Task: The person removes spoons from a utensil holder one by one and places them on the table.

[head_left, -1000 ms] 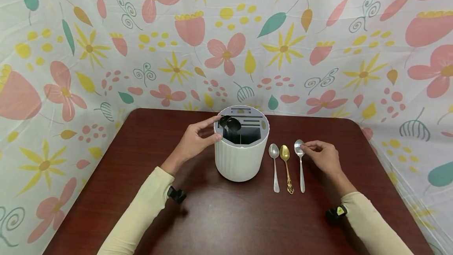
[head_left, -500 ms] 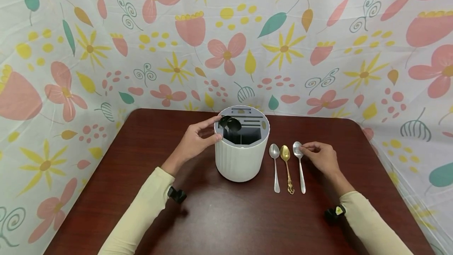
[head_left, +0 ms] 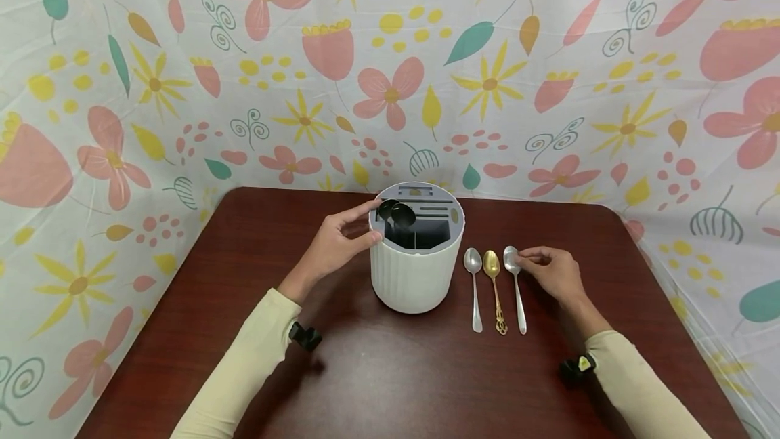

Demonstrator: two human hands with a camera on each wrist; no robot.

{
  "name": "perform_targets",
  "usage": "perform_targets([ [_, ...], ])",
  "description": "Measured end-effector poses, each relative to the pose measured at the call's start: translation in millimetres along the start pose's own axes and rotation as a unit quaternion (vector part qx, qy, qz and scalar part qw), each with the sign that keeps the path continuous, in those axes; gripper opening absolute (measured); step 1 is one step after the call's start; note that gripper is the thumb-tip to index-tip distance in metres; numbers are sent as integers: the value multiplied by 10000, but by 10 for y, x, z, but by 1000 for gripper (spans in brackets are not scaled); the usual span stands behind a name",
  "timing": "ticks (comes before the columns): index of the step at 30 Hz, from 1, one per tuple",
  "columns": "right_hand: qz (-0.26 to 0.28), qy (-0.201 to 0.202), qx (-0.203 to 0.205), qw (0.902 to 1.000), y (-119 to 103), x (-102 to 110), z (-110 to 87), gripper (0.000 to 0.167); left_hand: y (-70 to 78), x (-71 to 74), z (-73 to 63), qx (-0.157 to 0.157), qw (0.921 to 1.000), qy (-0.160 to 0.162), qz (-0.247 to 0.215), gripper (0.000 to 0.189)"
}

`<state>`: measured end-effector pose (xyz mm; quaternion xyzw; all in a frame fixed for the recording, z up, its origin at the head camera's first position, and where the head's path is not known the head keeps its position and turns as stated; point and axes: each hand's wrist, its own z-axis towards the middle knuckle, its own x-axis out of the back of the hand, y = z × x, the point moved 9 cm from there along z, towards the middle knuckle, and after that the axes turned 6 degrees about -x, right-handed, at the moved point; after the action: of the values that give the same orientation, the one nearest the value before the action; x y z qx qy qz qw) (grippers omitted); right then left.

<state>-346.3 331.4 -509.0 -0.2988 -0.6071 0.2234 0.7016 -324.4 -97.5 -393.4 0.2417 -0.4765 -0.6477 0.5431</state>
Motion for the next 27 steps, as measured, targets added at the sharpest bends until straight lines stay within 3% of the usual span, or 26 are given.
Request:
perform_targets([
  [10,-65,-134,72,9999,-1,-38,-39,31,5,-8,2,67,9998,-34,182,56],
  [27,-131,-314,142,9993,35,-36,-51,31,17,-1,0,4,10000,19,64,56],
])
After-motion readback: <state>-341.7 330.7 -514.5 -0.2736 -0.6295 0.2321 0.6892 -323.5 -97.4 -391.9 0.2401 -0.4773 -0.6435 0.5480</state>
